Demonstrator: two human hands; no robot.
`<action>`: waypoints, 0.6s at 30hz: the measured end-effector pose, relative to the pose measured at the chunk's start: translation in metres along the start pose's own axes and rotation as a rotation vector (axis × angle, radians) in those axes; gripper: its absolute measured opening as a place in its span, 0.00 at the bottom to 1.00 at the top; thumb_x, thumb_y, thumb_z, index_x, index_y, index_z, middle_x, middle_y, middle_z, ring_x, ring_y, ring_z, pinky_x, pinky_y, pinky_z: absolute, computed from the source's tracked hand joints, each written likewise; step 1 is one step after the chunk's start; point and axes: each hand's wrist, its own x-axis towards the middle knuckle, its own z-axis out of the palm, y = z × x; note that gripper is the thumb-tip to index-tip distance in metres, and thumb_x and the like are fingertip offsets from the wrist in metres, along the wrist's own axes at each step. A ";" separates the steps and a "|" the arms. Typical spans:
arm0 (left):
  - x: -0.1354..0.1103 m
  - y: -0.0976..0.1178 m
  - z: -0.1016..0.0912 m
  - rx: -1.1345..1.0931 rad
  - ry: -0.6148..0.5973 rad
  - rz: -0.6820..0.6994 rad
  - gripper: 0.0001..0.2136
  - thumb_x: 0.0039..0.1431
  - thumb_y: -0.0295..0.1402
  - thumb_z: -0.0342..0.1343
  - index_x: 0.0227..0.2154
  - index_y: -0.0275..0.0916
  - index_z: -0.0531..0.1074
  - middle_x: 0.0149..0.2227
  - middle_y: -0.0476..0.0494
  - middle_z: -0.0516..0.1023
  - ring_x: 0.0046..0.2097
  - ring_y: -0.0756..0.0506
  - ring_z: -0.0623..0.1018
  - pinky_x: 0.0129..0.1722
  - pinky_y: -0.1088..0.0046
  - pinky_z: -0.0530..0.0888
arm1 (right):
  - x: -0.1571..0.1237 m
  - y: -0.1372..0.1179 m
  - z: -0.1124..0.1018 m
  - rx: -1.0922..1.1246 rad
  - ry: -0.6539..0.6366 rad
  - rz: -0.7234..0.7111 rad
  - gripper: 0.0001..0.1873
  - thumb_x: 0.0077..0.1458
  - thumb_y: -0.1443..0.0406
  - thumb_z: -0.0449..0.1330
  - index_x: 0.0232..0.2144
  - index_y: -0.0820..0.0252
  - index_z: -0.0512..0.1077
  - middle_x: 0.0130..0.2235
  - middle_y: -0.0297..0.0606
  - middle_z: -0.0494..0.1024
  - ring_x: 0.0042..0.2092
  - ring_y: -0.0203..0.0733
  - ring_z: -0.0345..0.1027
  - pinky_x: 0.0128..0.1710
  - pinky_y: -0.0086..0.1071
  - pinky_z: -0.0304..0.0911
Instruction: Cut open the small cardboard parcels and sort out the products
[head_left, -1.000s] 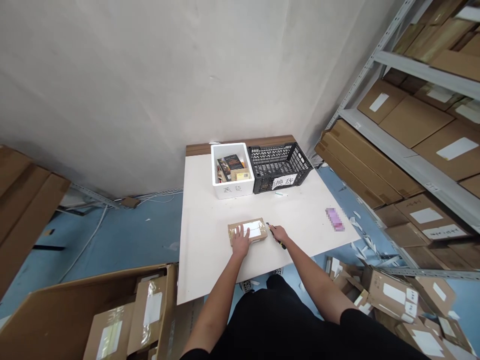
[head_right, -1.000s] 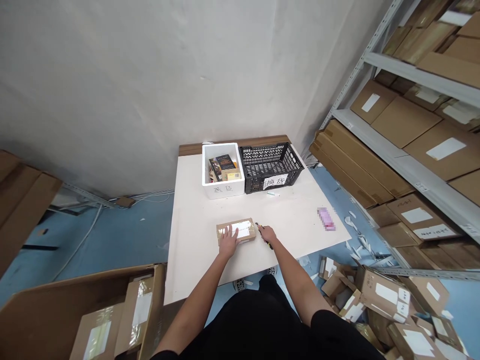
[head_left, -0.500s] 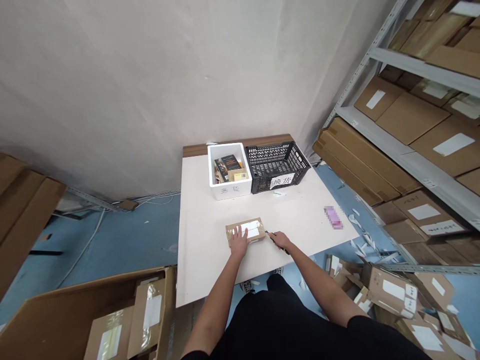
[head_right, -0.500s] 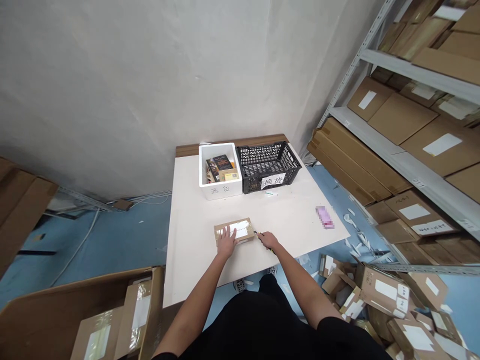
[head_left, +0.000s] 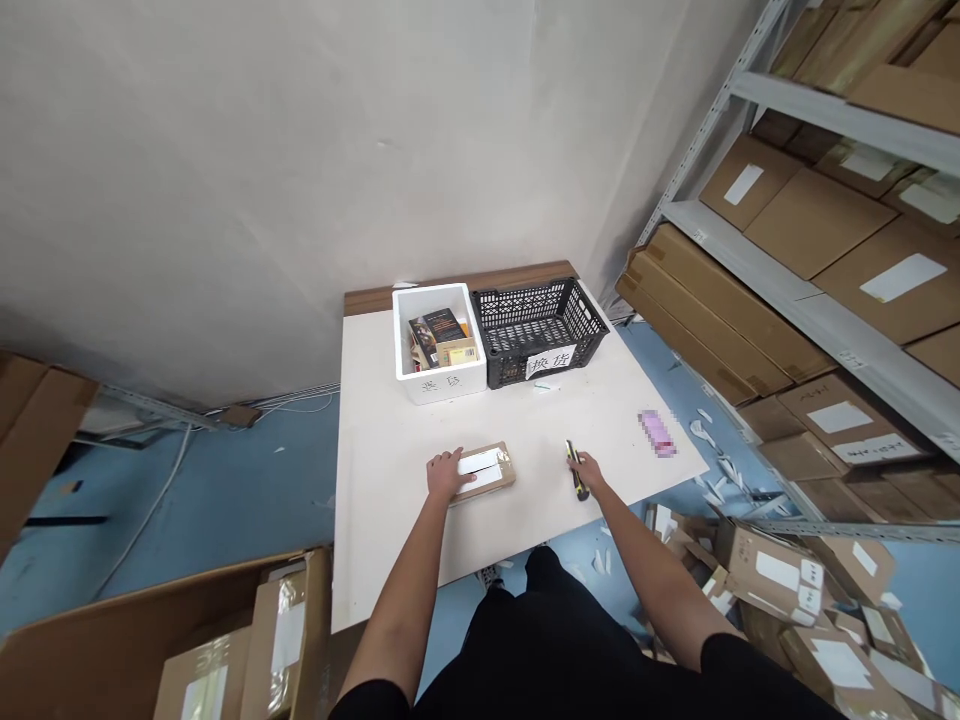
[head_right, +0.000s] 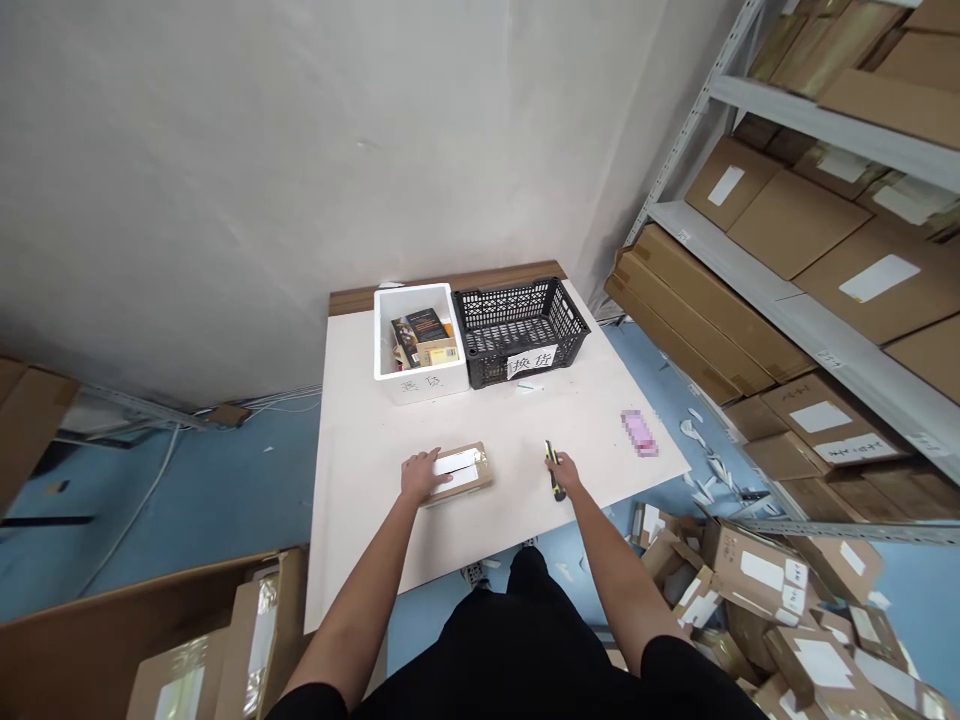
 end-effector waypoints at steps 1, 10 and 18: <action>-0.001 0.002 0.000 0.001 0.000 -0.019 0.36 0.62 0.56 0.56 0.69 0.47 0.62 0.61 0.35 0.76 0.63 0.34 0.71 0.63 0.57 0.61 | 0.011 -0.008 -0.010 -0.059 0.058 -0.009 0.19 0.59 0.54 0.63 0.47 0.58 0.70 0.36 0.38 0.81 0.40 0.45 0.80 0.35 0.30 0.70; -0.025 0.071 0.023 0.014 0.131 -0.250 0.35 0.72 0.55 0.38 0.74 0.39 0.53 0.58 0.28 0.77 0.58 0.33 0.75 0.56 0.57 0.67 | -0.011 -0.065 0.074 -0.114 -0.148 -0.133 0.36 0.68 0.52 0.56 0.72 0.56 0.56 0.59 0.47 0.78 0.58 0.48 0.75 0.58 0.35 0.66; -0.027 0.131 0.032 -0.101 0.042 -0.345 0.36 0.75 0.51 0.31 0.68 0.24 0.60 0.47 0.22 0.83 0.49 0.34 0.83 0.48 0.60 0.73 | -0.016 -0.104 0.097 -0.227 -0.312 -0.260 0.49 0.68 0.55 0.58 0.78 0.51 0.33 0.60 0.39 0.79 0.59 0.50 0.74 0.59 0.38 0.66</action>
